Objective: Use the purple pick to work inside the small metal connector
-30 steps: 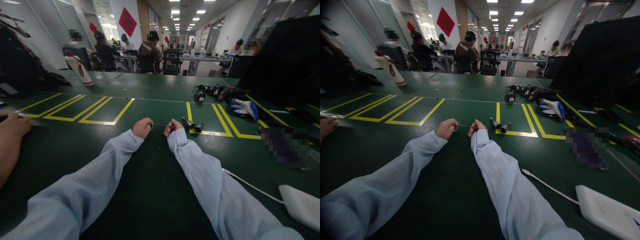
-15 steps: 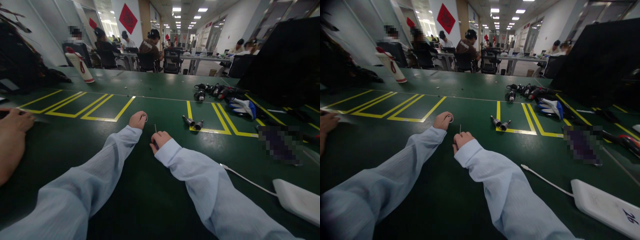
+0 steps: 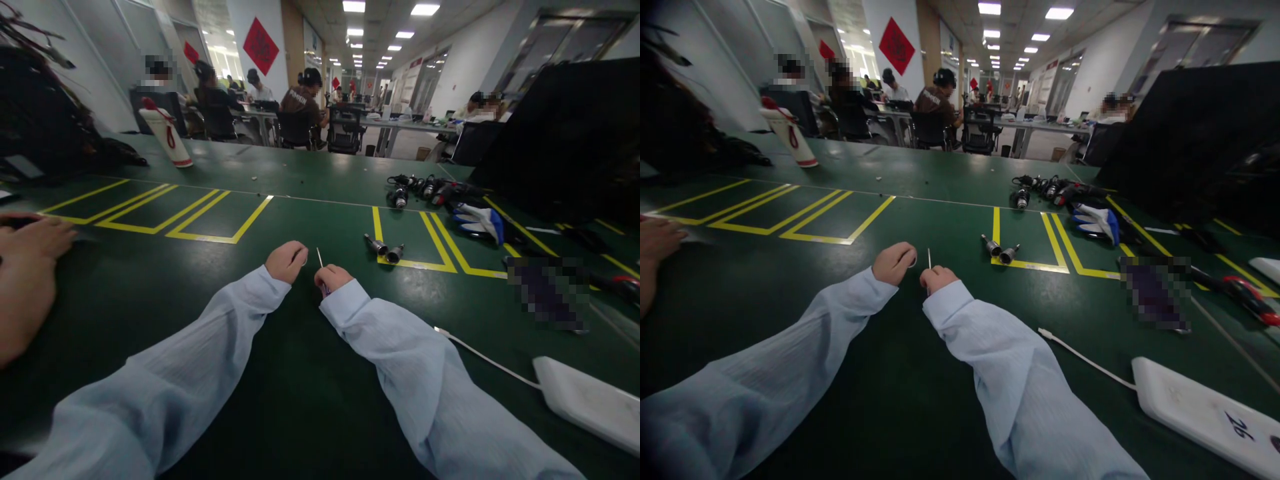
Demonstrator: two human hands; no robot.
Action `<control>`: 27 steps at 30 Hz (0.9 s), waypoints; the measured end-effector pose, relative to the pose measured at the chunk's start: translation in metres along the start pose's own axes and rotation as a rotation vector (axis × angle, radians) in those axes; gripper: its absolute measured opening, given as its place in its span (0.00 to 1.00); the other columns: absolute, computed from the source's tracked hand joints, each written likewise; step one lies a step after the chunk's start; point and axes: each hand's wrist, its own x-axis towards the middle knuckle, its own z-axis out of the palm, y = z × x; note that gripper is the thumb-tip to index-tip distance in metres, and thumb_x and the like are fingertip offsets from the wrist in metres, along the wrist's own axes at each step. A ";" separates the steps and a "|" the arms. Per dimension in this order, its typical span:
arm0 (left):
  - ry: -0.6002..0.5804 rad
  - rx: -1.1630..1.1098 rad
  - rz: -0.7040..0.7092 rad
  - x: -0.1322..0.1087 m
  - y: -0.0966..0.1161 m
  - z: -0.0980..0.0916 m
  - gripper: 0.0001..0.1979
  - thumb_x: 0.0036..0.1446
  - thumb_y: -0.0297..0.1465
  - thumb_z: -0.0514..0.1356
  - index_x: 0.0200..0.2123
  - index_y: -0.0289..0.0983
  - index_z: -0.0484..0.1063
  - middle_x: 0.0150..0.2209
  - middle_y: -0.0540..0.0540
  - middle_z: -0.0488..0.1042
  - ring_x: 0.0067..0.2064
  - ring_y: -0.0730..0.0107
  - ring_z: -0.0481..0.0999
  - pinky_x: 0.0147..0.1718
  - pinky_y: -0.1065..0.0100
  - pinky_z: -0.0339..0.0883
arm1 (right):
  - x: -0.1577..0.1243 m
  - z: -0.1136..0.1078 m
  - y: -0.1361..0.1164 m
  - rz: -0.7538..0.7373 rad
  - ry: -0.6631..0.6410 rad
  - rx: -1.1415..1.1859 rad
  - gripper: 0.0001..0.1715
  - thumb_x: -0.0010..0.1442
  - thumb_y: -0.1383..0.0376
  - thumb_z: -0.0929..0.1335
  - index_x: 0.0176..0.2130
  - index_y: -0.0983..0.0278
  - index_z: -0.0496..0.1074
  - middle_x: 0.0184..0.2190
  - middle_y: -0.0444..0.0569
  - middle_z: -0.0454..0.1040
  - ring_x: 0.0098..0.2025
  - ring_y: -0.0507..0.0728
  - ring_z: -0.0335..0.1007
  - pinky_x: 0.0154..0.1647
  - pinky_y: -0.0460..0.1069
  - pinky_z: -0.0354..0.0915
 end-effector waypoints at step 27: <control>0.189 -0.413 -0.079 -0.021 0.042 0.024 0.21 0.60 0.42 0.41 0.20 0.37 0.57 0.20 0.50 0.59 0.24 0.71 0.61 0.24 0.68 0.55 | 0.011 0.003 -0.016 -0.037 0.697 0.390 0.07 0.50 0.73 0.59 0.26 0.61 0.60 0.26 0.48 0.68 0.32 0.54 0.65 0.36 0.49 0.65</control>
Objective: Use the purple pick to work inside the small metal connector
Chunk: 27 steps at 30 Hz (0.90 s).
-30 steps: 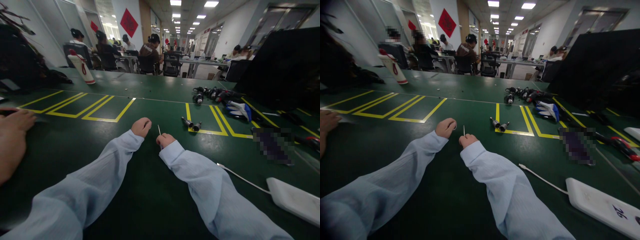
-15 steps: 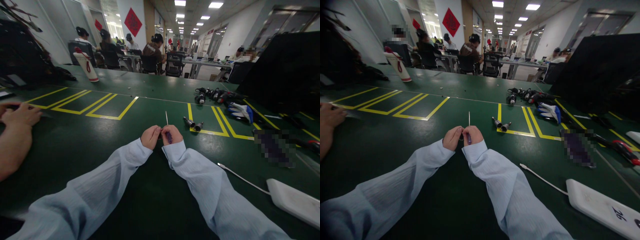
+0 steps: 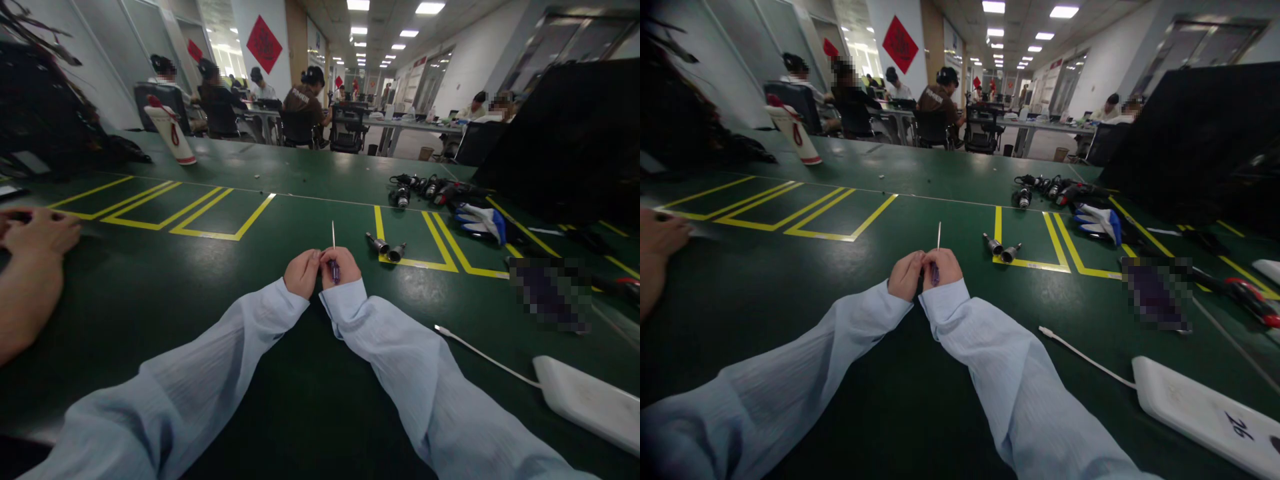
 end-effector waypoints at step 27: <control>0.092 -0.099 -0.042 0.008 0.002 0.011 0.16 0.58 0.39 0.43 0.31 0.35 0.64 0.27 0.47 0.67 0.30 0.69 0.68 0.31 0.68 0.62 | 0.016 -0.014 -0.009 0.070 -0.267 -0.064 0.12 0.41 0.75 0.60 0.28 0.61 0.59 0.35 0.50 0.72 0.42 0.57 0.66 0.46 0.52 0.59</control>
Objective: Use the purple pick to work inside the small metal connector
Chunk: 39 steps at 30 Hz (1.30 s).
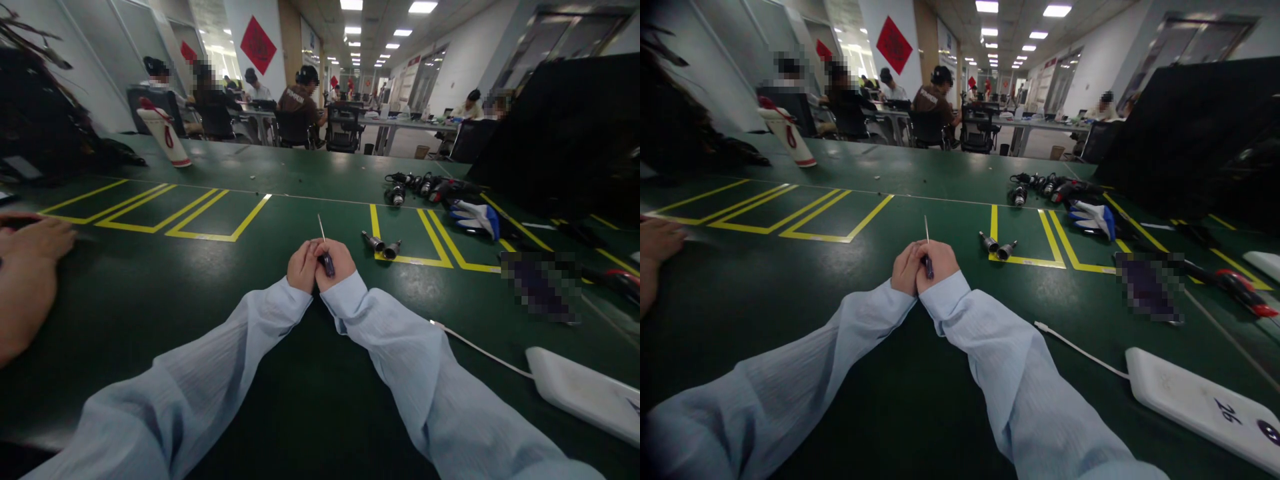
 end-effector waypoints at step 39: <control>0.129 0.129 -0.047 0.014 -0.022 -0.004 0.13 0.58 0.37 0.46 0.37 0.35 0.65 0.35 0.44 0.67 0.36 0.68 0.69 0.40 0.63 0.64 | 0.017 -0.168 0.096 0.614 0.634 -0.588 0.15 0.41 0.67 0.65 0.27 0.60 0.53 0.25 0.43 0.59 0.28 0.53 0.57 0.38 0.51 0.61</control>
